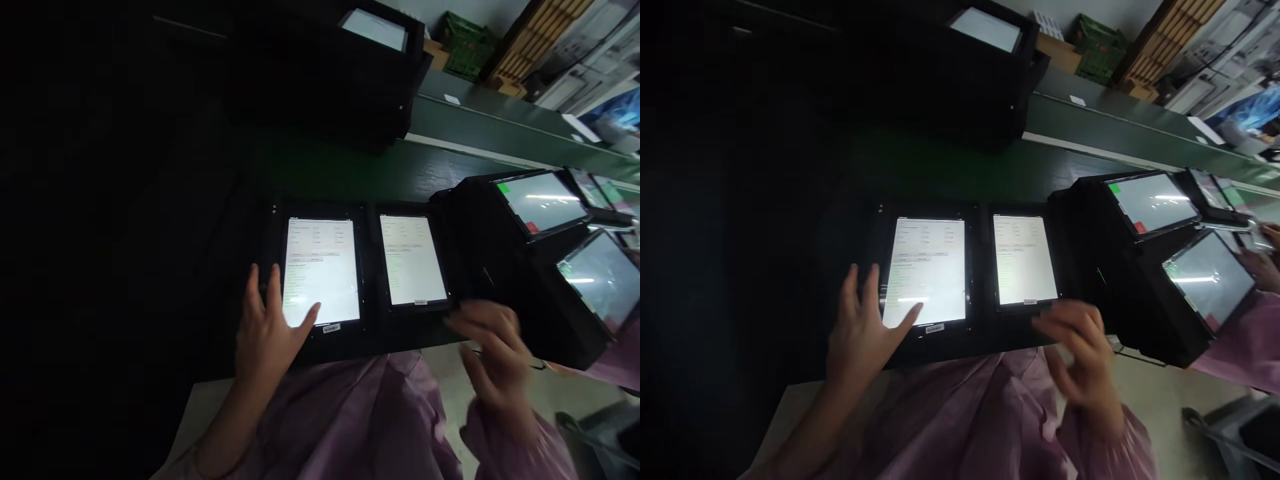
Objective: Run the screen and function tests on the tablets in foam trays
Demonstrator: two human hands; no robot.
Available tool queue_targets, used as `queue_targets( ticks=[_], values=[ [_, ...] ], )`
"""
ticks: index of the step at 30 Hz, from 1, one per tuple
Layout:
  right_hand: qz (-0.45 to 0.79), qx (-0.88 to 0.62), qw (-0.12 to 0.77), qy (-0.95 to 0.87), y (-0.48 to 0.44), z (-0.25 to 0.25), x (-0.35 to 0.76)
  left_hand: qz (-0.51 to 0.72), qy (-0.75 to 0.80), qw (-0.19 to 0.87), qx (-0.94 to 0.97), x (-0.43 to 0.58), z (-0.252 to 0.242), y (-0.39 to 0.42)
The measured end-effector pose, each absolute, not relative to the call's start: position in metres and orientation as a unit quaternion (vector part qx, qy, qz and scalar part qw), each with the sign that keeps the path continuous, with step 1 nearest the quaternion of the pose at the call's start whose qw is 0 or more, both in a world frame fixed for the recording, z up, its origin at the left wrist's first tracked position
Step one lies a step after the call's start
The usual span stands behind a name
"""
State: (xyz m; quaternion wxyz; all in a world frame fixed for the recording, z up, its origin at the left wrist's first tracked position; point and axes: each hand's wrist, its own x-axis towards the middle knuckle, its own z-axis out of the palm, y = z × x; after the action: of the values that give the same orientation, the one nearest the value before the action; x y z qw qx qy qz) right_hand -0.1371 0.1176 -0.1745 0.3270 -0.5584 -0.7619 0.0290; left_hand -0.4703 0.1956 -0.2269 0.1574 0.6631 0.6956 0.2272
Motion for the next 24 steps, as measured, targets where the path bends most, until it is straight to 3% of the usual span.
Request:
queue_targets(
  ticks=[2, 7, 18, 24],
  values=[
    [-0.038, -0.554, 0.341, -0.758, 0.138, -0.191, -0.125, 0.245, 0.710, 0.182, 0.634, -0.469, -0.223, 0.199],
    [-0.048, -0.574, 0.333, -0.747, 0.162, -0.225, -0.109, 0.235, 0.725, 0.222, 0.608, -0.469, -0.216, 0.213],
    [-0.068, -0.629, 0.305, -0.712, 0.163, -0.235, -0.115, 0.255, 0.736, 0.231, 0.583, -0.473, -0.219, 0.229],
    [-0.082, -0.629, 0.364, -0.682, 0.168, -0.234, -0.118, 0.297, 0.744, 0.251, 0.543, -0.477, -0.222, 0.230]
  ],
)
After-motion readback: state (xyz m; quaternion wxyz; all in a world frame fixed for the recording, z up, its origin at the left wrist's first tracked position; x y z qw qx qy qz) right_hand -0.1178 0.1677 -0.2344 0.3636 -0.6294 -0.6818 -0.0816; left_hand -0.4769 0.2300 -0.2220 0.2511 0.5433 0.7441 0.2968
